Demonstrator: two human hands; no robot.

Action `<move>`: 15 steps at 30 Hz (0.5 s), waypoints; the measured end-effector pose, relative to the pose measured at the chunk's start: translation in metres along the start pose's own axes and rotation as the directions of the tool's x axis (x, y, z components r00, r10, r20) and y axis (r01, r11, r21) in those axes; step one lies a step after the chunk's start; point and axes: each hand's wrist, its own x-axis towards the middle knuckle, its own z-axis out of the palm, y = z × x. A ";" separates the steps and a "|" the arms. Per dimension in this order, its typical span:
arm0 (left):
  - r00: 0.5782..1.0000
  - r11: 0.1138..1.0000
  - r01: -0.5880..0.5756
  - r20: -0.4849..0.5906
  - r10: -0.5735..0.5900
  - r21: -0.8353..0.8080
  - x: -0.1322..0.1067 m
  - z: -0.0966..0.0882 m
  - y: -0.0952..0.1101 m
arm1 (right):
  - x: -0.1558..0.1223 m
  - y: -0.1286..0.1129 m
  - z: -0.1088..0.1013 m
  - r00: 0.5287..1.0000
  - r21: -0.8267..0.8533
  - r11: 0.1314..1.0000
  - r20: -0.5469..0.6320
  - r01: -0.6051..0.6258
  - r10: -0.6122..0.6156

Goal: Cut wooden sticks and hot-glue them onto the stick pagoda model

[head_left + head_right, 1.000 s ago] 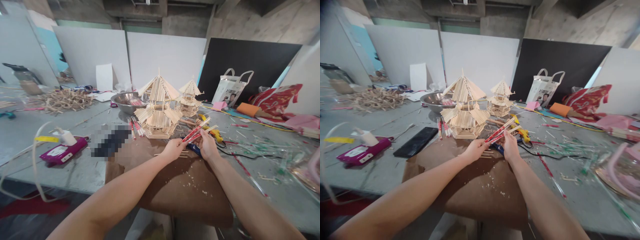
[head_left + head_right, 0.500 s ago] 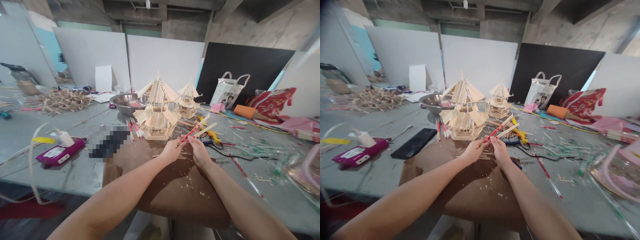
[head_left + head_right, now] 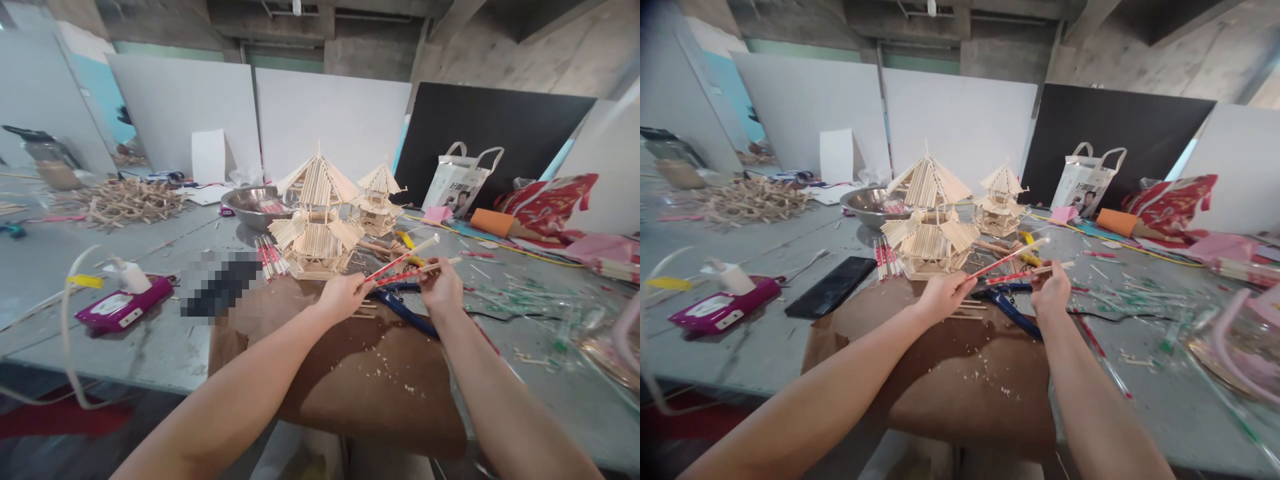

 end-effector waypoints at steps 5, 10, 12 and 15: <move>0.754 0.924 -0.246 -0.657 -0.008 -0.293 0.011 -0.043 0.004 | 0.005 -0.001 -0.004 0.991 0.041 0.999 -0.124 -0.036 0.041; 0.400 0.569 -0.277 -0.632 -0.664 -0.774 0.024 -0.082 -0.024 | 0.000 0.006 -0.001 0.996 0.027 0.998 -0.072 -0.056 0.058; 0.346 0.443 -0.187 -0.481 -0.806 -0.877 0.024 -0.089 -0.041 | -0.001 0.009 -0.002 0.998 0.007 0.999 -0.043 -0.054 0.054; 0.266 0.249 0.026 -0.234 -0.935 -0.968 0.022 -0.089 -0.062 | 0.000 0.011 -0.004 0.999 -0.019 0.999 -0.010 -0.044 0.044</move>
